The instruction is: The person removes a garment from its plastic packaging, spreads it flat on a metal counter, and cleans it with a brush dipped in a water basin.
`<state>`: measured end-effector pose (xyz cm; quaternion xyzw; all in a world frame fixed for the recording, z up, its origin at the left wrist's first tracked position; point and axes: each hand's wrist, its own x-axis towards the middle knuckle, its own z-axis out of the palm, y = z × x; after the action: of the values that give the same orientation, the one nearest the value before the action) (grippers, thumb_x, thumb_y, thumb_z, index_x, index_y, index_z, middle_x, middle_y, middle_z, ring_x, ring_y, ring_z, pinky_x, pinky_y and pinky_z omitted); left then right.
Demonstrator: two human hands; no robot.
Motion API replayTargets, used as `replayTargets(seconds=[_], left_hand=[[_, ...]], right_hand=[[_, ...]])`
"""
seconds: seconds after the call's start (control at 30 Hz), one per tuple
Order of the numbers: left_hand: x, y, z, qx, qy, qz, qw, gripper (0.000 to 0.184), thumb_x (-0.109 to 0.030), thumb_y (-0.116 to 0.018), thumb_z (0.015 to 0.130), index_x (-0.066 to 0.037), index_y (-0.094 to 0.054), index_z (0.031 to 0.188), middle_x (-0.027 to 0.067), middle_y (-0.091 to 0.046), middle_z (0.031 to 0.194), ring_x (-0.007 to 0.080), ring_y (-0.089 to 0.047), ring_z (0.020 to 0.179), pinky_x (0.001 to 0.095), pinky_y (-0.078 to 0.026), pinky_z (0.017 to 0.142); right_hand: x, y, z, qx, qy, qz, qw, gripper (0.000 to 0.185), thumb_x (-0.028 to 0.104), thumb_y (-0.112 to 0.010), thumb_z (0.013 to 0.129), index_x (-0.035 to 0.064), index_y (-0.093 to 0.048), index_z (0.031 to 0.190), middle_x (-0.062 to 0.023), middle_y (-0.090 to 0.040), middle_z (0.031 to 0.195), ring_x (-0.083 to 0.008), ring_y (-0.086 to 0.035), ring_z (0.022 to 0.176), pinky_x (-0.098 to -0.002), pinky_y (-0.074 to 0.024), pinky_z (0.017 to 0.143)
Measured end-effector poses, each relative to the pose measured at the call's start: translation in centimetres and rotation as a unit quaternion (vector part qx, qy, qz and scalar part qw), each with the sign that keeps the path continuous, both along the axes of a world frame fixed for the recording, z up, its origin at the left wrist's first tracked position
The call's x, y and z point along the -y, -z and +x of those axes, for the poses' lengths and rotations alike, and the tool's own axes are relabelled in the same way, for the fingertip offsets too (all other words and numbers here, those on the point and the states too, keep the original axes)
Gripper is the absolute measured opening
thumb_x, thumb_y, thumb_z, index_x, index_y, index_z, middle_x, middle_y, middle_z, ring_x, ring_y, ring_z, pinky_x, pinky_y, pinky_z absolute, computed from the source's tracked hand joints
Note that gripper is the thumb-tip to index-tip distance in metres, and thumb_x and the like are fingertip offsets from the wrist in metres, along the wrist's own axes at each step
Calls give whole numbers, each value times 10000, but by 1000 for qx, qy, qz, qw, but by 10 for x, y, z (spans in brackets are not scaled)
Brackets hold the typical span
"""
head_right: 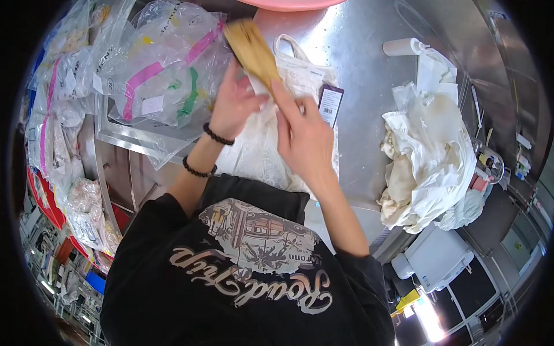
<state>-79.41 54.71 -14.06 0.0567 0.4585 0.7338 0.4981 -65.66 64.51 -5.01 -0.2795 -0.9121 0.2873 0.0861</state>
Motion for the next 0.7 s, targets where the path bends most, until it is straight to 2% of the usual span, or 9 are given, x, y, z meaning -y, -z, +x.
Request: replayTargets(seconds=[0.1,0.13,0.27,0.47,0.6,0.7], left_hand=[[-5,12,-12,-104,-8,25,994,1083,221,-613,767,-175,-38,1595,210,-519,1401,294,-648,1109,301,-591,825],[-3,7,-7,-107,-6,28,994,1083,221,-613,767,-175,-38,1595,210,-519,1401,294,-648,1109,301,-591,825],[3,-21,36,-38,109,36,993,1105,201,-657,743,-176,-57,1592,190,-541,1367,286,-655,1081,301,-590,821],[11,-13,5,-70,46,71,994,1117,176,-659,736,-189,-60,1606,188,-536,1343,254,-635,1063,293,-575,776],[25,-14,35,-2,116,124,985,1023,174,-600,747,-147,-121,1592,182,-547,1366,243,-653,1032,264,-579,699],[21,-3,35,-52,157,117,979,968,161,-591,758,-128,-164,1578,191,-535,1397,263,-676,973,269,-587,662]], right_hand=[[33,6,59,10,-2,-21,1000,557,18,-612,869,232,-599,1383,-38,-511,836,-165,-456,527,-277,-394,466],[33,5,59,6,0,-18,1000,557,18,-612,869,232,-599,1383,-38,-511,836,-165,-456,527,-277,-394,466],[24,0,53,-14,63,2,998,531,31,-620,863,228,-620,1356,-39,-535,842,-176,-482,527,-296,-411,469],[32,1,50,-27,41,7,999,501,56,-627,860,222,-635,1333,-50,-564,837,-200,-508,529,-313,-427,475],[42,0,57,-23,88,-16,996,494,73,-630,855,213,-634,1328,-63,-579,813,-224,-532,540,-329,-448,489],[19,7,54,16,119,8,993,503,67,-617,858,206,-621,1342,-76,-597,818,-243,-558,592,-344,-476,553]])
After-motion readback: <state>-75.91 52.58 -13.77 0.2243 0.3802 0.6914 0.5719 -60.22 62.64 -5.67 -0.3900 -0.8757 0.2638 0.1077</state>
